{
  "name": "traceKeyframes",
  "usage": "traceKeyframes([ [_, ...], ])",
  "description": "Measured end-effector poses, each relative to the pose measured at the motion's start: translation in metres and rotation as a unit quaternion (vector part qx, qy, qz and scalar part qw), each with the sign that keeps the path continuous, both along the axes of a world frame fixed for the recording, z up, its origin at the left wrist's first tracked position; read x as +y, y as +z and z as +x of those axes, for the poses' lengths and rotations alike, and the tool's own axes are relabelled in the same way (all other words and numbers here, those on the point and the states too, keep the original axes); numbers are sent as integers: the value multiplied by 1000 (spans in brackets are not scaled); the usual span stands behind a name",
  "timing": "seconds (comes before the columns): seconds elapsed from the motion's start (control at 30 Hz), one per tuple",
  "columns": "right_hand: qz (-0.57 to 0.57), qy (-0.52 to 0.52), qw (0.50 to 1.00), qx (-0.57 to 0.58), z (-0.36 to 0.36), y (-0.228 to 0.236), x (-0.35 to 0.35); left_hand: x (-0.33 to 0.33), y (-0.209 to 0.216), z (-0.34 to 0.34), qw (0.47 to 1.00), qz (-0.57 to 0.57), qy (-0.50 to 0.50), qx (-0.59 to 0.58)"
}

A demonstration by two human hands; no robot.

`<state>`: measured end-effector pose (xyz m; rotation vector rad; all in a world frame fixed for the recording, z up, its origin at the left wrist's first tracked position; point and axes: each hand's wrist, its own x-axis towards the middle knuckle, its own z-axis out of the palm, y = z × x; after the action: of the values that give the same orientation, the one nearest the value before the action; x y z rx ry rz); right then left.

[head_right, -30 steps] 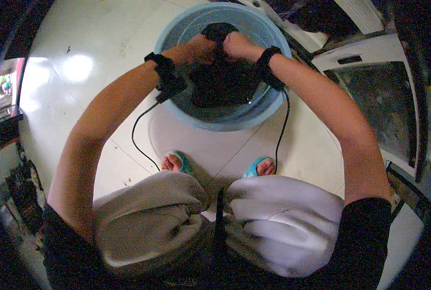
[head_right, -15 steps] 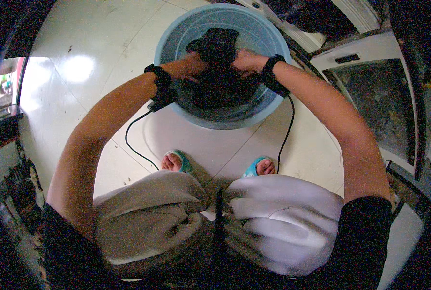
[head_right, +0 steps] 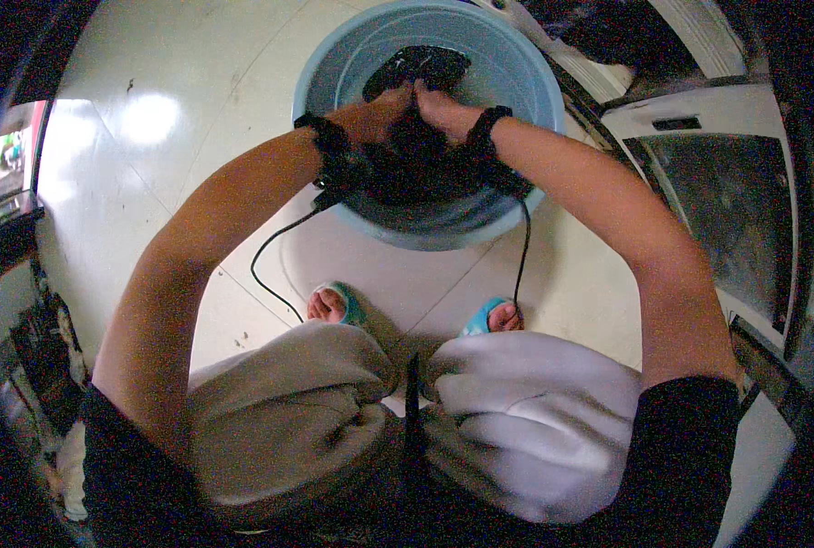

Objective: The person wipes the back of a fan and the exterior of a water dispenser with cloths, then washes and wrings a cloth in a basin of water.

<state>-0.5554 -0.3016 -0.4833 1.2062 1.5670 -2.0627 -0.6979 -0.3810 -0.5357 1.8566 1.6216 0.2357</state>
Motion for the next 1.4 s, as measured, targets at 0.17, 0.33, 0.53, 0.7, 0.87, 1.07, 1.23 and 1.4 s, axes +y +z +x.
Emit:
traceKeyframes([
  [0.17, 57, -54, 997, 8, -5, -66, -1, 33, -54, 23, 990, -81, 112, -7],
  [0.33, 162, 9, 983, 82, -4, -82, -2, 15, -64, 30, 983, 28, 73, 163],
  [0.53, 147, -53, 988, 16, 2, -104, 18, 23, -25, 46, 973, -7, 28, 229],
  [0.7, 128, -79, 988, 26, 0, -85, 28, 41, -99, 36, 975, -33, 186, 121],
  [0.87, 391, -29, 920, -25, -27, -56, 50, 62, -77, 3, 920, 38, 363, -141],
  [1.07, 547, -17, 837, 5, -15, -31, 73, 55, -13, 10, 833, -13, 552, -33],
  [1.23, 376, 161, 912, -6, 21, -37, 56, 24, -12, 12, 917, -183, 311, -167],
  [1.4, 309, 236, 920, -44, 17, -6, 34, 19, -37, -4, 942, -110, 236, -211],
])
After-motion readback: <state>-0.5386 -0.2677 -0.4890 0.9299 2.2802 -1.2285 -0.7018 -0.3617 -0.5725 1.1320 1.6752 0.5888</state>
